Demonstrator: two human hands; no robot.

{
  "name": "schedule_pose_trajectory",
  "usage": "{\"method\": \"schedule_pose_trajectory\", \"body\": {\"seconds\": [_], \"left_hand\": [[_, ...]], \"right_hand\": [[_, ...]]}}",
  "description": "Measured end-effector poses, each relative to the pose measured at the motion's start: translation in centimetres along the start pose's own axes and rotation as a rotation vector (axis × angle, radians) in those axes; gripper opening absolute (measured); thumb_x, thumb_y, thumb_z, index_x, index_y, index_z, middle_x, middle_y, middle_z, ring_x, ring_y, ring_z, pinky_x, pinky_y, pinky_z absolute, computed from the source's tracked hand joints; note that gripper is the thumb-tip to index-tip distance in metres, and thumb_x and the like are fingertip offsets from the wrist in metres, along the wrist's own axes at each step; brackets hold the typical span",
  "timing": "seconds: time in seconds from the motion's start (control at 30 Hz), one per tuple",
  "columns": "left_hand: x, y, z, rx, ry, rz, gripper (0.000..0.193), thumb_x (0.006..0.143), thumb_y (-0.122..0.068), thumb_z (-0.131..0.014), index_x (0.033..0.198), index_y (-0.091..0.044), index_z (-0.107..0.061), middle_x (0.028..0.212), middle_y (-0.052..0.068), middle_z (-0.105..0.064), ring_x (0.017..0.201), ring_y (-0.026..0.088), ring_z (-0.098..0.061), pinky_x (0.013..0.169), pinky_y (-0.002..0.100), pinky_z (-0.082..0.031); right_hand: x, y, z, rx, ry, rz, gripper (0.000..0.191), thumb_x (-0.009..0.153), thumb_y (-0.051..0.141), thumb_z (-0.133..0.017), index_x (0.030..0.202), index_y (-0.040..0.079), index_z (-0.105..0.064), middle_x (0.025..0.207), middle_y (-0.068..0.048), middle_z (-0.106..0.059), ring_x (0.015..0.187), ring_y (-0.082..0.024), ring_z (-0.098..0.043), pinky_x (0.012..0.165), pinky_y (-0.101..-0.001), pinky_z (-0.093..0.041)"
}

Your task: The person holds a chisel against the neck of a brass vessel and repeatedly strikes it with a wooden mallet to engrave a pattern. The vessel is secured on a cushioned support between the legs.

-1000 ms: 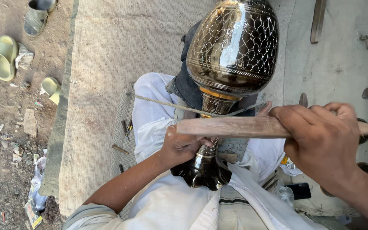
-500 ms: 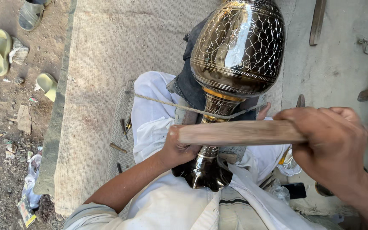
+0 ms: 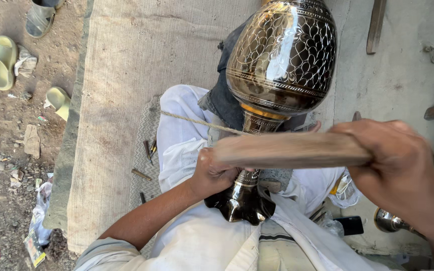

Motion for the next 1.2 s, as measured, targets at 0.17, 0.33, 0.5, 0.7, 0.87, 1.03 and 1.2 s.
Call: {"method": "schedule_pose_trajectory", "body": {"seconds": [0.17, 0.33, 0.5, 0.7, 0.87, 1.03, 1.2], "left_hand": [[1.1, -0.7, -0.9, -0.001, 0.024, 0.043, 0.046, 0.083, 0.014, -0.067, 0.124, -0.008, -0.069, 0.109, 0.009, -0.077, 0.094, 0.021, -0.078, 0.086, 0.029, -0.062], [2.7, -2.0, -1.8, 0.063, 0.222, 0.071, 0.064, 0.078, 0.017, -0.062, 0.137, -0.008, -0.065, 0.111, 0.008, -0.079, 0.089, 0.016, -0.079, 0.083, 0.028, -0.064], [3.5, -2.6, -1.7, 0.089, 0.249, 0.107, 0.069, 0.075, 0.018, -0.061, 0.138, -0.01, -0.064, 0.111, 0.009, -0.078, 0.092, 0.017, -0.079, 0.083, 0.028, -0.064], [3.4, -2.3, -1.7, 0.079, 0.263, 0.114, 0.071, 0.075, 0.018, -0.058, 0.139, -0.011, -0.063, 0.109, 0.01, -0.078, 0.094, 0.018, -0.079, 0.088, 0.029, -0.065], [3.2, -1.9, -1.7, 0.137, 0.297, 0.173, 0.066, 0.073, 0.015, -0.064, 0.132, -0.012, -0.069, 0.093, 0.006, -0.078, 0.082, 0.018, -0.078, 0.079, 0.028, -0.064], [3.0, -1.1, -1.2, 0.12, 0.297, 0.151, 0.05, 0.078, 0.015, -0.065, 0.119, -0.014, -0.071, 0.1, 0.007, -0.079, 0.09, 0.018, -0.078, 0.081, 0.03, -0.064], [1.0, 1.7, 1.3, -0.235, 0.114, 0.078, 0.043, 0.091, 0.014, -0.072, 0.12, -0.018, -0.077, 0.097, 0.01, -0.076, 0.109, 0.023, -0.073, 0.114, 0.042, -0.052]], "right_hand": [[-1.5, -0.6, -0.2, -0.608, 0.083, -0.079, 0.029, 0.076, 0.008, -0.074, 0.104, 0.015, -0.075, 0.087, 0.001, -0.075, 0.074, -0.018, -0.071, 0.075, -0.037, -0.05], [-3.3, -4.0, -0.8, -0.416, -0.166, -0.096, 0.038, 0.079, 0.005, -0.077, 0.115, 0.013, -0.073, 0.095, -0.002, -0.074, 0.086, -0.018, -0.071, 0.081, -0.037, -0.051], [-4.9, -5.4, -1.4, 0.339, -0.509, -0.23, 0.036, 0.088, -0.004, -0.076, 0.12, 0.003, -0.062, 0.106, -0.006, -0.069, 0.095, -0.015, -0.068, 0.086, -0.0307, -0.054], [-4.3, -4.7, -5.4, 0.651, -0.458, -0.152, 0.027, 0.093, -0.013, -0.075, 0.114, 0.001, -0.065, 0.097, -0.012, -0.071, 0.089, -0.013, -0.069, 0.082, -0.0278, -0.056], [-5.7, -5.9, -6.1, 0.523, -0.491, -0.214, 0.034, 0.087, -0.006, -0.072, 0.114, 0.014, -0.073, 0.096, -0.002, -0.075, 0.078, -0.011, -0.067, 0.073, -0.0301, -0.054], [-6.4, -5.4, -7.7, 0.062, -0.339, -0.148, 0.032, 0.083, -0.002, -0.07, 0.107, 0.018, -0.072, 0.102, -0.002, -0.078, 0.082, -0.018, -0.074, 0.076, -0.0311, -0.055], [-9.4, -8.0, -9.8, 0.181, -0.452, -0.37, 0.032, 0.092, 0.003, -0.078, 0.122, 0.009, -0.071, 0.099, -0.007, -0.074, 0.083, -0.014, -0.072, 0.074, -0.0255, -0.054]]}}
Point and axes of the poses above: each hand's wrist, its own x-axis towards the middle knuckle, its own z-axis out of the back of the hand, y = z × x, the point moved 4 cm from there along x, towards the middle knuckle
